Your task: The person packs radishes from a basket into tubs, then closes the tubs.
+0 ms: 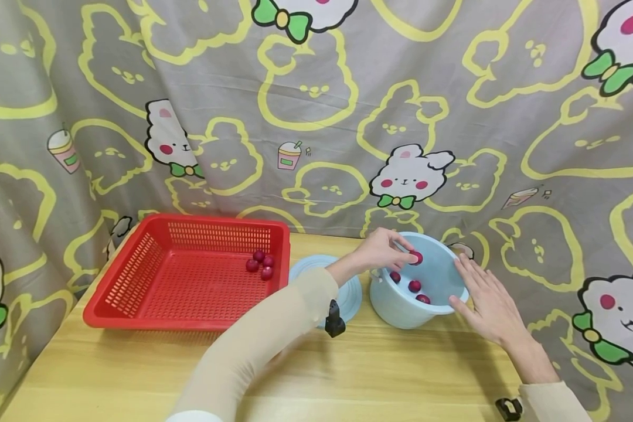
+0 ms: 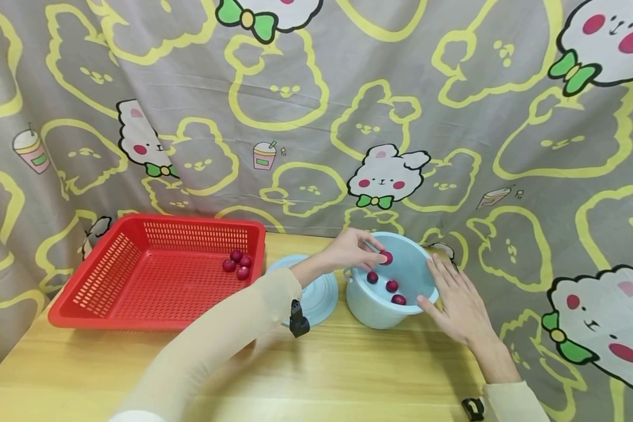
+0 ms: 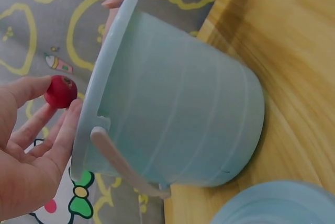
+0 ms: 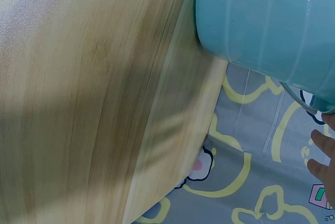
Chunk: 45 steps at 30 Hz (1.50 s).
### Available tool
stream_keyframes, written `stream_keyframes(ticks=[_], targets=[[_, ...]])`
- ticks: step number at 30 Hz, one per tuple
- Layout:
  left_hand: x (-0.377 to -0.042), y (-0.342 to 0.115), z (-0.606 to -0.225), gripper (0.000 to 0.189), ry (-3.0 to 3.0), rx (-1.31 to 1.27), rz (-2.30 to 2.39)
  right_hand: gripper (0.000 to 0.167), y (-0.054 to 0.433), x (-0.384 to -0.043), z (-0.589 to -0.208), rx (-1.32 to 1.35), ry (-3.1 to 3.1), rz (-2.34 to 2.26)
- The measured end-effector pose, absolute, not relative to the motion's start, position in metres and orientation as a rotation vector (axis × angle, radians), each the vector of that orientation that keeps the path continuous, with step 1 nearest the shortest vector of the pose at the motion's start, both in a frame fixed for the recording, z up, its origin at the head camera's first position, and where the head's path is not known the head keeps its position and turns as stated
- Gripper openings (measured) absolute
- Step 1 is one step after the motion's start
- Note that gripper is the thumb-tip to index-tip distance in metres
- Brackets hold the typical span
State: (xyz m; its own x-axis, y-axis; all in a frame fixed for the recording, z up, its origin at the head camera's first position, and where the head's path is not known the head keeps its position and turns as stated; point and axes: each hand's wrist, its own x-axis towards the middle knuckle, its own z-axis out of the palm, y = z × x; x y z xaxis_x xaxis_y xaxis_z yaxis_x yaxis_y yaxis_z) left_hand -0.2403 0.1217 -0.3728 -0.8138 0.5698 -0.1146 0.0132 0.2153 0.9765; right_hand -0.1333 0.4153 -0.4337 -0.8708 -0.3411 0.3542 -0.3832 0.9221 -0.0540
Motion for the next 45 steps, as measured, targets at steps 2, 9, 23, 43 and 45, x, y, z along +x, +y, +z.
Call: stream_keyframes(ticks=[2, 9, 23, 43, 45], targets=[[-0.24, 0.123, -0.374, 0.019, 2.049, 0.527, 1.633, 0.078, 0.415, -0.133, -0.433, 0.532, -2.739, 0.176], [-0.241, 0.123, -0.374, 0.018, 2.036, 0.517, 1.657, 0.078, 0.415, -0.134, -0.432, 0.528, -2.743, 0.177], [-0.237, 0.122, -0.369, 0.018, 2.047, 0.535, 1.631, 0.078, 0.415, -0.134, -0.431, 0.53, -2.735, 0.179], [-0.242, 0.092, -0.36, 0.025, 1.955, 0.588, 1.711, 0.078, 0.416, -0.134, -0.432, 0.538, -2.73, 0.18], [-0.243, 0.087, -0.359, 0.025, 1.968, 0.6, 1.708, 0.078, 0.416, -0.134, -0.432, 0.54, -2.73, 0.177]])
